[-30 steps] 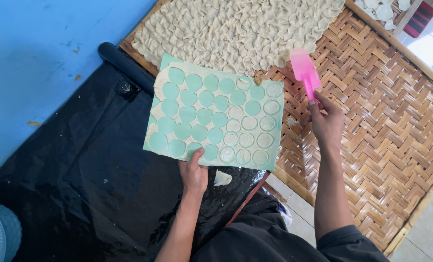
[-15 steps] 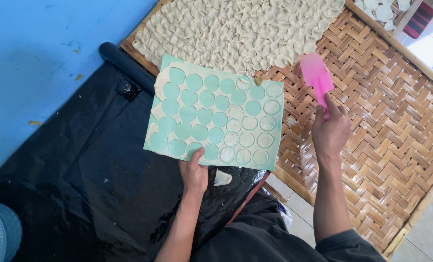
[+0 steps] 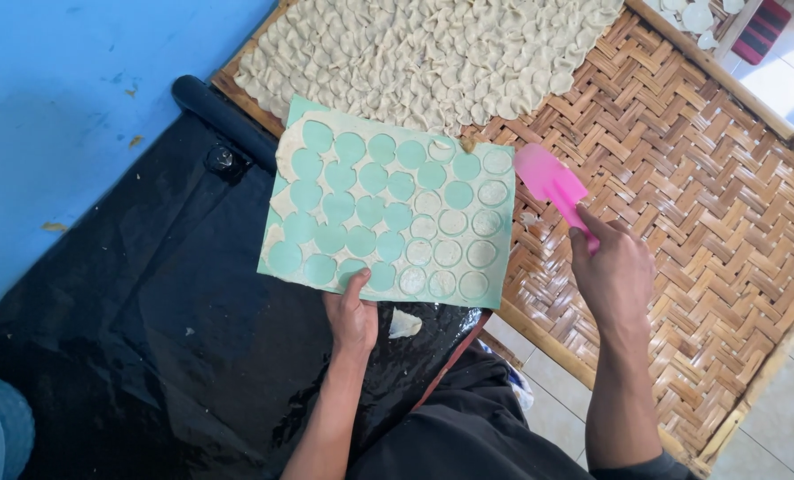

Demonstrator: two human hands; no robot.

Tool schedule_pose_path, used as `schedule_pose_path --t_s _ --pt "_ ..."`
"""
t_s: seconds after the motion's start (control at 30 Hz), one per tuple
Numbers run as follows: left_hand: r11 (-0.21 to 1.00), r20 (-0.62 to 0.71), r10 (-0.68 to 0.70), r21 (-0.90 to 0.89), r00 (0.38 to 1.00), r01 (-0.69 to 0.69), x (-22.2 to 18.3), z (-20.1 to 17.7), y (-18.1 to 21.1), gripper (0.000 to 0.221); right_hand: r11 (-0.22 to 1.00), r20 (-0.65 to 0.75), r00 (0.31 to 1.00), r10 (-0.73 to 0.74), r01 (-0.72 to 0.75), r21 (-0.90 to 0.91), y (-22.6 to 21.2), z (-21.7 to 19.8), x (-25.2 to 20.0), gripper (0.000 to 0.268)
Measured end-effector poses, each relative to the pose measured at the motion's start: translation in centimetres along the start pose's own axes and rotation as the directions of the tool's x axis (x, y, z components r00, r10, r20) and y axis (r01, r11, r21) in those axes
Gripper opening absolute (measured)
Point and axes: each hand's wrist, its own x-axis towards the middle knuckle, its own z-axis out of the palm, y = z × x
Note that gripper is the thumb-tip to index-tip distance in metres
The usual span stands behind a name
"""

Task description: Using a small circular cutter to stamp out round pieces of dough from a rolled sheet, then transferring them with a spatula.

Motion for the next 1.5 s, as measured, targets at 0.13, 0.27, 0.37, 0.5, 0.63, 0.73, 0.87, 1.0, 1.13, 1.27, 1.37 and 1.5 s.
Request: schedule_pose_path --t_s 0.13,0.27,0.37,0.5,0.63,0.73,0.87,1.0,1.13,1.27,1.37,1.5 --pt "1.000 -0.036 -0.021 0.008 0.999 0.021 0.0 0.0 -0.1 0.060 0.998 -0.010 1.000 -0.029 0.029 -0.048 -0.2 0.2 0.4 0.034" --pt "1.000 -0.024 -0.004 0.002 1.000 0.004 -0.1 0.2 0.0 0.059 1.000 0.082 0.997 -0.004 0.006 -0.022 0.3 0.8 1.1 0.035" --pt "1.000 -0.016 0.006 0.000 1.000 -0.006 -0.1 0.1 0.0 0.059 0.999 0.090 0.996 -0.023 0.020 0.039 1.9 1.9 1.6 0.034" --pt "1.000 0.006 0.010 -0.006 1.000 -0.010 0.0 0.1 0.0 0.058 0.955 0.230 0.959 0.167 -0.216 0.205 1.2 1.4 2.0 0.036" --pt "1.000 -0.009 0.002 -0.002 1.000 -0.002 -0.1 -0.2 -0.1 0.058 0.869 0.339 0.918 0.206 -0.332 0.368 2.5 2.3 2.0 0.038" --pt "1.000 0.000 0.001 0.003 1.000 -0.001 0.0 -0.3 -0.1 0.056 0.746 0.357 0.923 0.145 -0.339 0.573 3.9 3.6 2.1 0.039" --pt "1.000 -0.004 -0.010 0.007 1.000 0.010 -0.1 0.2 0.2 0.056 0.586 0.370 0.910 0.189 -0.406 0.701 4.4 4.3 3.0 0.038" --pt "1.000 0.005 -0.011 0.007 1.000 0.011 0.0 0.5 0.4 0.058 0.610 0.301 0.903 0.305 -0.429 0.667 4.4 4.3 5.0 0.037" --pt "1.000 0.014 -0.016 0.009 1.000 0.016 0.0 0.6 0.4 0.059 0.619 0.183 0.939 0.291 -0.330 0.713 5.8 5.5 8.3 0.038" --pt "0.999 0.004 -0.032 0.017 0.999 0.032 0.0 1.1 0.6 0.058 0.644 0.088 0.936 0.340 -0.300 0.704 7.1 6.4 11.9 0.038" --pt "0.999 -0.003 -0.030 0.018 1.000 0.030 0.2 1.2 0.3 0.057 0.686 0.018 0.948 0.317 -0.243 0.686 8.7 7.3 15.0 0.036" --pt "0.999 0.010 -0.049 0.003 0.999 0.049 0.4 1.8 0.0 0.056 0.688 -0.061 0.939 0.338 -0.202 0.697 10.7 8.5 19.0 0.036"
